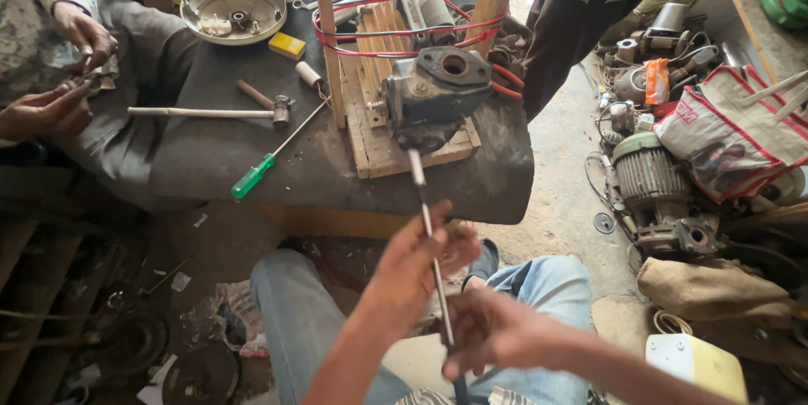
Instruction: The person uses a T-handle screwdriver and a hammer to disassemble and reassemble an appliance motor and housing. They unscrew bolts, tap the metal housing with a hammer to loosen parts, and fit the stator and rotor components together.
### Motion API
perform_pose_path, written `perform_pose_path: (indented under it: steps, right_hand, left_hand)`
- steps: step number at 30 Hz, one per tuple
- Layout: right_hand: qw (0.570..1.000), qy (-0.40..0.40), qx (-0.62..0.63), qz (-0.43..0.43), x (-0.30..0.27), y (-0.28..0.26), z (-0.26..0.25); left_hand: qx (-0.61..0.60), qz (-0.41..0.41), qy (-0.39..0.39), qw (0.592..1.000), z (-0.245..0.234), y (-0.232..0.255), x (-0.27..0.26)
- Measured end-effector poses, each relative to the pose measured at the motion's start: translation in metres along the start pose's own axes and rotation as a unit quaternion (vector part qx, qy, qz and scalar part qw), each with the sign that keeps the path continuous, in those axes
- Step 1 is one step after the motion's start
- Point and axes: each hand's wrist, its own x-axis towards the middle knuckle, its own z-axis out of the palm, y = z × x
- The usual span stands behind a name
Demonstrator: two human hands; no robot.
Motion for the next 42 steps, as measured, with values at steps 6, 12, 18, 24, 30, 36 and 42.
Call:
perform_pose_path:
  steps: [6, 12, 18, 24, 30, 36, 42]
  right_hand:
    - [0.98, 0.17, -0.094, -0.04, 0.003, 0.062, 0.019]
    - [0.908, 0.388, -0.142, -0.076, 0.013, 0.112, -0.019]
    - [0.761, 0.592, -0.248, -0.093, 0.014, 0.094, -0.089]
    - [0.714, 0.589, -0.337, -0.169, -0.005, 0.064, -0.153]
    - [0.679, 0.658, -0.314, -0.084, 0.007, 0.036, -0.168]
    - [0.665, 0.66, -0.325, -0.13, 0.062, -0.01, -0.176]
    - [0.693, 0.636, -0.338, -0.032, 0.033, -0.024, -0.182]
  left_hand:
    - [0.074, -0.017, -0.042, 0.996, -0.008, -0.023, 0.001]
    - [0.339, 0.107, -0.028, 0.934, -0.003, -0.002, 0.021]
    - [0.34, 0.165, 0.22, 0.899, -0.007, 0.044, 0.06]
    - [0.398, 0.172, 0.269, 0.86, -0.016, 0.07, 0.088]
    - [0.441, 0.119, 0.303, 0.837, -0.006, 0.077, 0.101]
    - [0.439, 0.136, 0.308, 0.833, 0.003, 0.086, 0.088]
    - [0.473, 0.236, 0.297, 0.795, 0.016, 0.082, 0.077]
